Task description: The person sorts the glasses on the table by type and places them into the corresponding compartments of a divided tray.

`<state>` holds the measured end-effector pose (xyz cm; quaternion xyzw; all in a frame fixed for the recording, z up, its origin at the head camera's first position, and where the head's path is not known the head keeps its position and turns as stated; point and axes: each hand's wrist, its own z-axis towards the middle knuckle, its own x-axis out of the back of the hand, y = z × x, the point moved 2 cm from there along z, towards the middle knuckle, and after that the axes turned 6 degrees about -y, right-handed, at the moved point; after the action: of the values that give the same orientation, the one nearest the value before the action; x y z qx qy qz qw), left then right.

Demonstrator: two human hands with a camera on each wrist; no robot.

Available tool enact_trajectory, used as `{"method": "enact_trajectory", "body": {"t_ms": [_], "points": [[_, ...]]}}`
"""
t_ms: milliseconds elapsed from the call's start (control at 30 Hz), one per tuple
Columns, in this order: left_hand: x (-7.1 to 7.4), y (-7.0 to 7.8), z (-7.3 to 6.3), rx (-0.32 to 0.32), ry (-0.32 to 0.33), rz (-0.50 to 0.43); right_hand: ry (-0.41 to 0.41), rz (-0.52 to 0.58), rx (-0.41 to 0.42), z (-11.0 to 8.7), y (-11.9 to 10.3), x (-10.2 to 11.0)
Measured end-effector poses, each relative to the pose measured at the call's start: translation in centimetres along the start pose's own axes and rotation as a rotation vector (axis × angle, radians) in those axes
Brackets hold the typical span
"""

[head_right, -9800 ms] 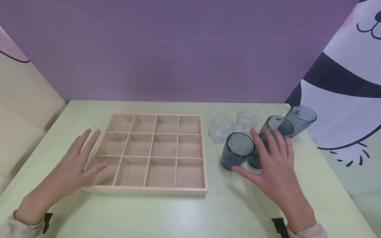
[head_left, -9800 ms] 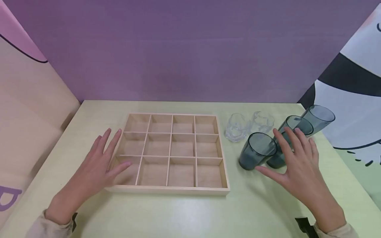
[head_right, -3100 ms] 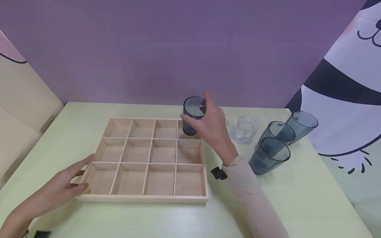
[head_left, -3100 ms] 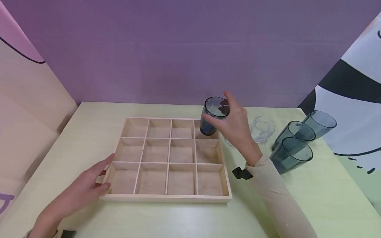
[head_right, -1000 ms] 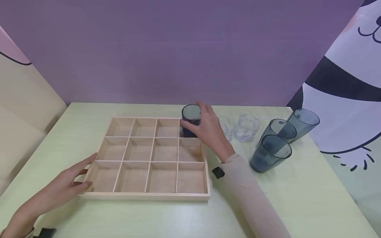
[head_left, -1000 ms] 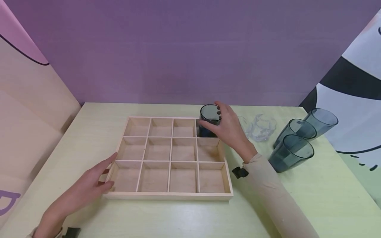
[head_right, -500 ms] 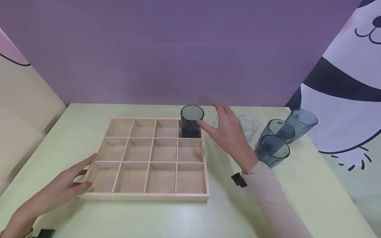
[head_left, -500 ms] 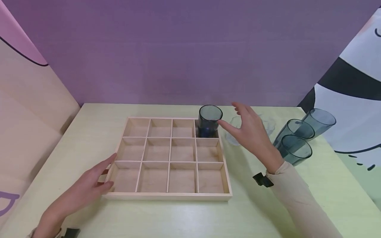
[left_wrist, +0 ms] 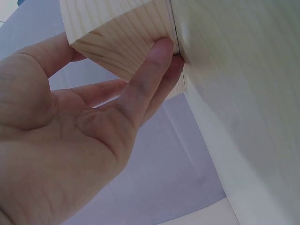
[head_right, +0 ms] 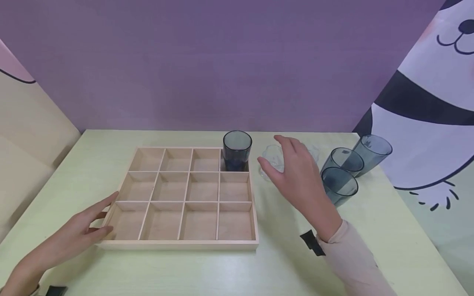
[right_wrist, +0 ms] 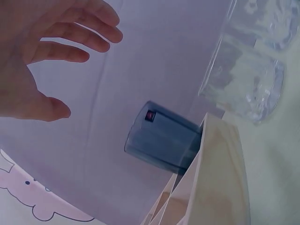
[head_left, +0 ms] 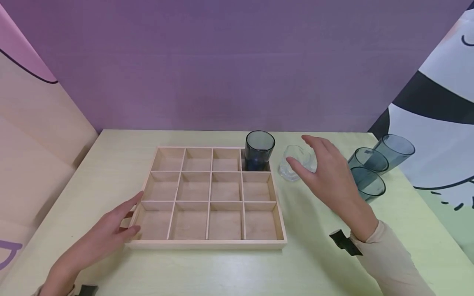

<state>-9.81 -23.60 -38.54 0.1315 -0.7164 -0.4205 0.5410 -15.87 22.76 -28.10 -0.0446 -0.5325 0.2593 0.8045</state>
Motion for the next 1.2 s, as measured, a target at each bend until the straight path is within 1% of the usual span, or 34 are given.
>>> {"method": "enact_trajectory", "body": {"t_ms": [167, 433, 533, 733, 800, 1000, 1200], "points": [[0.0, 0.0, 0.0, 0.009, -0.004, -0.007, 0.035, -0.011, -0.002, -1.1, 0.9, 0.9], [0.0, -0.1, 0.1, 0.0, -0.005, -0.022, 0.051, -0.004, -0.035, -3.3, 2.1, 2.4], [0.0, 0.0, 0.1, 0.006, -0.004, -0.027, 0.066, -0.008, -0.047, -4.2, 2.6, 2.6], [-0.1, 0.0, 0.0, -0.005, -0.002, -0.033, 0.086, -0.017, -0.111, -5.7, 4.1, 2.9], [0.0, 0.0, 0.0, -0.005, -0.002, -0.029, 0.105, -0.019, -0.124, -6.2, 4.5, 3.0], [0.0, 0.1, 0.0, -0.015, 0.001, -0.013, 0.203, -0.011, -0.14, -7.3, 5.6, 3.8], [0.0, 0.1, 0.0, -0.01, -0.005, -0.025, 0.254, -0.011, -0.17, -8.0, 6.7, 4.4]]}}
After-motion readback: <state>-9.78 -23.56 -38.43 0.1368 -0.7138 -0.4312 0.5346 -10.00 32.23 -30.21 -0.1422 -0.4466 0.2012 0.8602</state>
